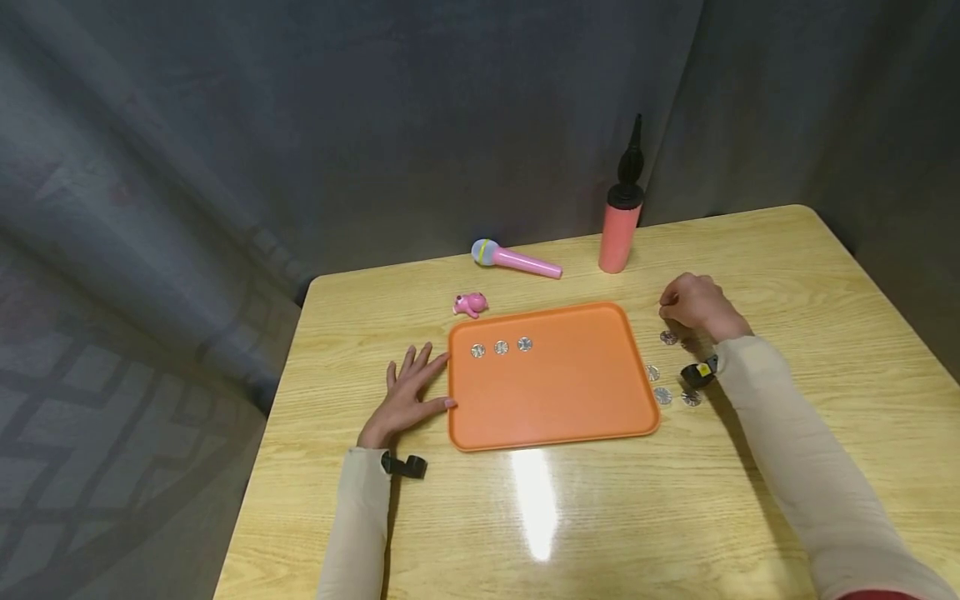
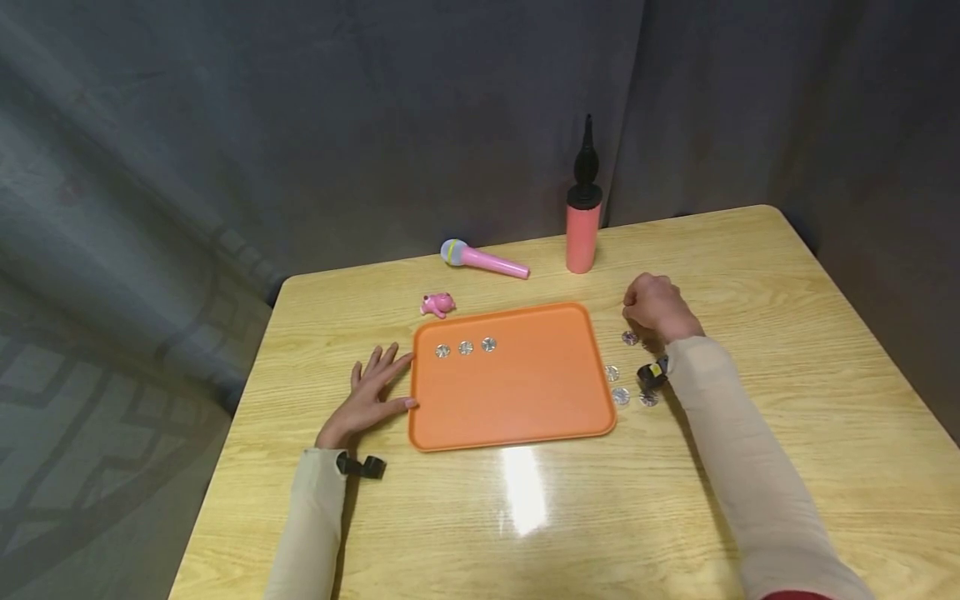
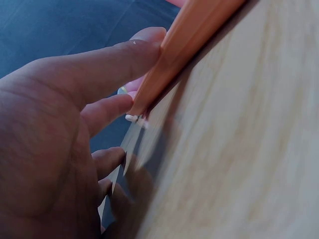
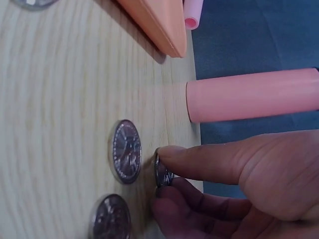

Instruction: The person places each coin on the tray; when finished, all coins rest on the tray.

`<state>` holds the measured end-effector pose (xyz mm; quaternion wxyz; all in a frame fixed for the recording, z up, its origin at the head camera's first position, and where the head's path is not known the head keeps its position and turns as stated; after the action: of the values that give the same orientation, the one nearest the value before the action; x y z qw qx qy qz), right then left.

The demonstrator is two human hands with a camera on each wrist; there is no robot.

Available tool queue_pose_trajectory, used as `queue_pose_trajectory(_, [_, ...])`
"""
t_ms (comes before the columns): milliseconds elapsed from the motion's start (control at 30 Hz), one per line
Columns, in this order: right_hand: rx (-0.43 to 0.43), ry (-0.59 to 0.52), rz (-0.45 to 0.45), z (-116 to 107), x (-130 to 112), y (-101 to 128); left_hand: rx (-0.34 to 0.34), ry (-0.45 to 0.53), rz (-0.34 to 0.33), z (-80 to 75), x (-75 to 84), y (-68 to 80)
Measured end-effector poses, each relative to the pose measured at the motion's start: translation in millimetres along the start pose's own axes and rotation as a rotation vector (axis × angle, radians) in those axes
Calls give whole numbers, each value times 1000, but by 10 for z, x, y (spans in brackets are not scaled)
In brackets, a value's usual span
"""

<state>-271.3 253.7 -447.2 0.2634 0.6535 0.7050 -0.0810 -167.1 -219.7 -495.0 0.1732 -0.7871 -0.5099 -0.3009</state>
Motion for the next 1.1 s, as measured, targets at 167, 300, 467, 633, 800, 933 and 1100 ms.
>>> queue_pose_trajectory(167, [-3,-55,43,31,57,19,1,0,2,6,-1,6])
queue_pose_trajectory(300, [23,-76,48,46,91,33,1,-1,0,10,-3,11])
queue_pose_trajectory(467, [43,-88,49,56,96,42,1,-1,1,4,-8,14])
queue_pose_trajectory(633, [33,-63,38,45,66,36,5,6,7,0,-7,11])
queue_pose_trajectory(800, [28,-16,44,-15,43,28,3,10,11,1,-5,7])
queue_pose_trajectory(933, [8,14,34,-73,62,21,-7,13,8,3,2,-2])
queue_pose_trajectory(1100, [-59,47,10,-86,82,-8,-8,15,6,-1,10,-5])
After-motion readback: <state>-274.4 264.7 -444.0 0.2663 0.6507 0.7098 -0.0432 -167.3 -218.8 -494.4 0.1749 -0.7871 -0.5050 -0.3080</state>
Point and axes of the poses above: each hand's wrist, its own y-axis away from the middle knuckle, its own z-axis out of the palm, x = y × z, the point moved 5 cm from there along -y, towards the middle knuckle, and after that the axes turned 5 degrees about z, right-handed, at the moved point
